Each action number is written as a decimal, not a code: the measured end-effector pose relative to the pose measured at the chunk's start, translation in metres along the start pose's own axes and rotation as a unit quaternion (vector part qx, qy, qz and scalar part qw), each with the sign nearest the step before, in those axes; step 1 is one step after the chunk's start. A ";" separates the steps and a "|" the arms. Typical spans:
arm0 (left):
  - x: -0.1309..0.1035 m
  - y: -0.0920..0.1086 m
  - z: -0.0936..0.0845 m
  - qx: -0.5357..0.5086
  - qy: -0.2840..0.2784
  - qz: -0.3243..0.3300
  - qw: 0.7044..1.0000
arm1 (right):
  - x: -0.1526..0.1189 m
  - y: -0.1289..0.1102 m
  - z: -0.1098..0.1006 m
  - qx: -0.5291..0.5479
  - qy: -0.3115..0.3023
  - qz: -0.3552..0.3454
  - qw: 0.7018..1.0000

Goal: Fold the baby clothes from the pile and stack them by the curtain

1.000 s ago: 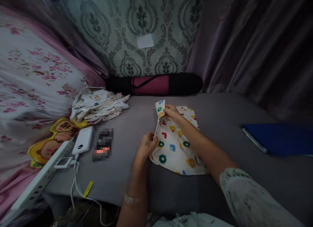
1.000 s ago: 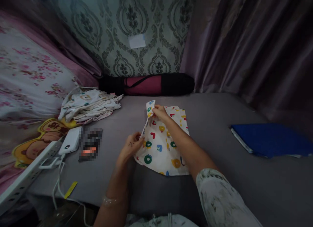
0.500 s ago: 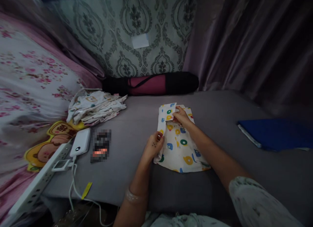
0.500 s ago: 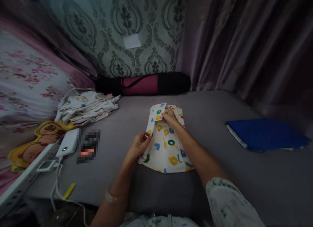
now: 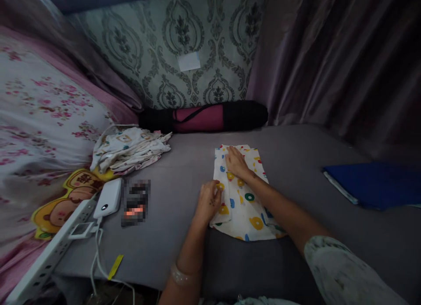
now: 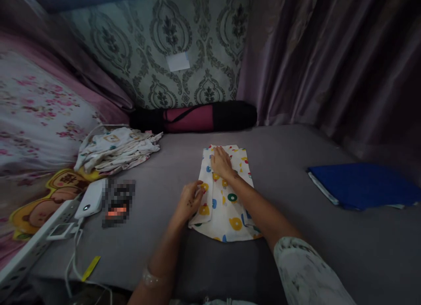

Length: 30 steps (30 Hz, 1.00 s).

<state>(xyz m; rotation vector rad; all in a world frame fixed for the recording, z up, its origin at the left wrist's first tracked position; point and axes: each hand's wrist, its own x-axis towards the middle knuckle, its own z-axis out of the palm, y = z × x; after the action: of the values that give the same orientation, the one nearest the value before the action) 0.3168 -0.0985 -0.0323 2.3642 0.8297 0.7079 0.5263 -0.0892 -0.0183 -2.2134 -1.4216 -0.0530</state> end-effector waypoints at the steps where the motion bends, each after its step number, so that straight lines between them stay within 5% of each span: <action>1: -0.001 -0.003 0.003 0.001 -0.003 0.013 1.000 | 0.003 -0.006 0.005 -0.016 -0.025 -0.025 0.999; 7: -0.007 -0.008 0.011 0.022 -0.063 0.014 0.998 | 0.029 -0.013 0.031 -0.086 -0.090 -0.105 0.987; 14: -0.006 0.001 0.003 0.031 -0.165 -0.036 0.985 | 0.040 -0.002 0.050 -0.099 -0.132 -0.102 0.981; 23: -0.005 0.008 -0.001 0.029 -0.178 -0.051 0.982 | 0.044 -0.002 0.042 -0.083 -0.168 -0.093 0.978; 30: -0.007 0.004 0.002 0.024 -0.168 -0.048 0.984 | 0.042 0.005 0.040 -0.118 -0.103 -0.028 0.987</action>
<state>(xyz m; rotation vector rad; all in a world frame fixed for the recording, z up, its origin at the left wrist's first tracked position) 0.3146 -0.1067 -0.0331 2.3761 0.8089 0.2405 0.5403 -0.0381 -0.0426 -2.4275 -1.6657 -0.0130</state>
